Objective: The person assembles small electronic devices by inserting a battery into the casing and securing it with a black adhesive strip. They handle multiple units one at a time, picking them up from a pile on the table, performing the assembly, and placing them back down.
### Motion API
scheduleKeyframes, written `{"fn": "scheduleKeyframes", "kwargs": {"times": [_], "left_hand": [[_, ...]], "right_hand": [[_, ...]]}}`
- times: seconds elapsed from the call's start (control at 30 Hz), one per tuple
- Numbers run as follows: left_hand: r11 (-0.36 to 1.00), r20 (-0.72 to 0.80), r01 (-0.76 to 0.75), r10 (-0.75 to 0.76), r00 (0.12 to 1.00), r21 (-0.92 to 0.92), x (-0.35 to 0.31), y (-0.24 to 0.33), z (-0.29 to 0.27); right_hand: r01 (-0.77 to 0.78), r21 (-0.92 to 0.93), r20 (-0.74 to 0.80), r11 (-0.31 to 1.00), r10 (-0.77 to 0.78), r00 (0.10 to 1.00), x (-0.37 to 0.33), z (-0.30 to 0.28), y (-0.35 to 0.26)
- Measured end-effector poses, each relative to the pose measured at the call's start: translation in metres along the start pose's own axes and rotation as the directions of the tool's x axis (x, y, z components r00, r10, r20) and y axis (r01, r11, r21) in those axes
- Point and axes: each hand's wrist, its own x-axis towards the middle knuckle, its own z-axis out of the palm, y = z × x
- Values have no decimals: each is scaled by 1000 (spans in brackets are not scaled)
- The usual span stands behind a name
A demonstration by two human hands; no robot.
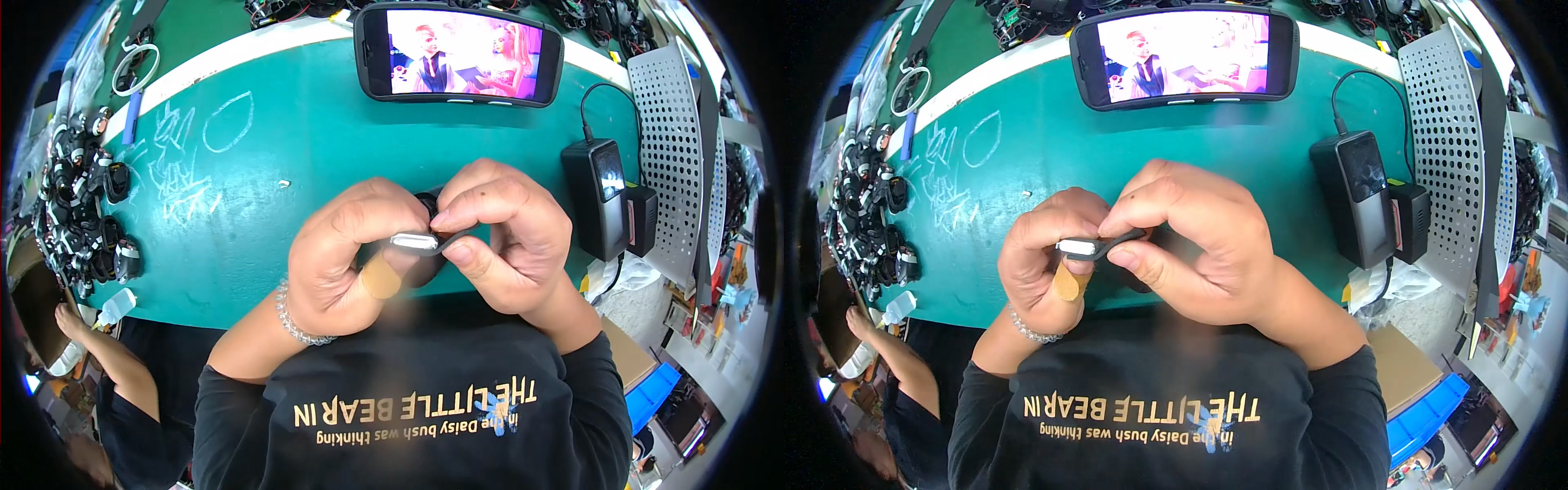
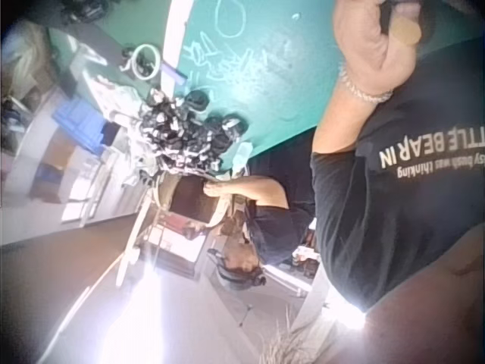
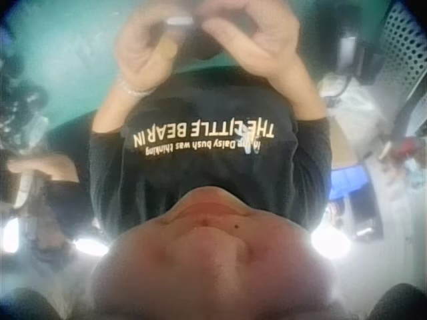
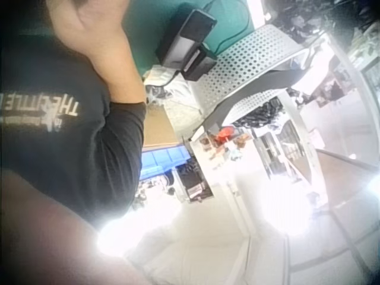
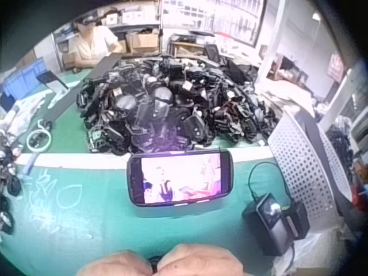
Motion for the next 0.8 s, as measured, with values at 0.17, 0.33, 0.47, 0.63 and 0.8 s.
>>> {"fn": "scheduleKeyframes", "kwargs": {"times": [0.17, 0.33, 0.47, 0.63, 0.8], "left_hand": [[1000, 3, -14, 14, 1000, 5, 0, 1, 1], [1000, 29, -25, 25, 999, 7, 2, 1, 1], [1000, 46, -25, 25, 999, -3, 1, 3, 1], [998, 90, -52, 49, 995, 30, 1, 2, 0], [996, 89, -63, 58, 994, 58, -1, 3, 1]], "right_hand": [[-23, 34, -7, 999, 23, 1000, 0, -2, -1], [-77, 103, -9, 992, 78, 997, -3, -1, -3], [-67, 120, 8, 991, 66, 998, -3, -1, -2], [-96, 156, 24, 983, 93, 995, -3, 0, -5], [-124, 190, 18, 974, 123, 992, -5, 1, -5]]}}
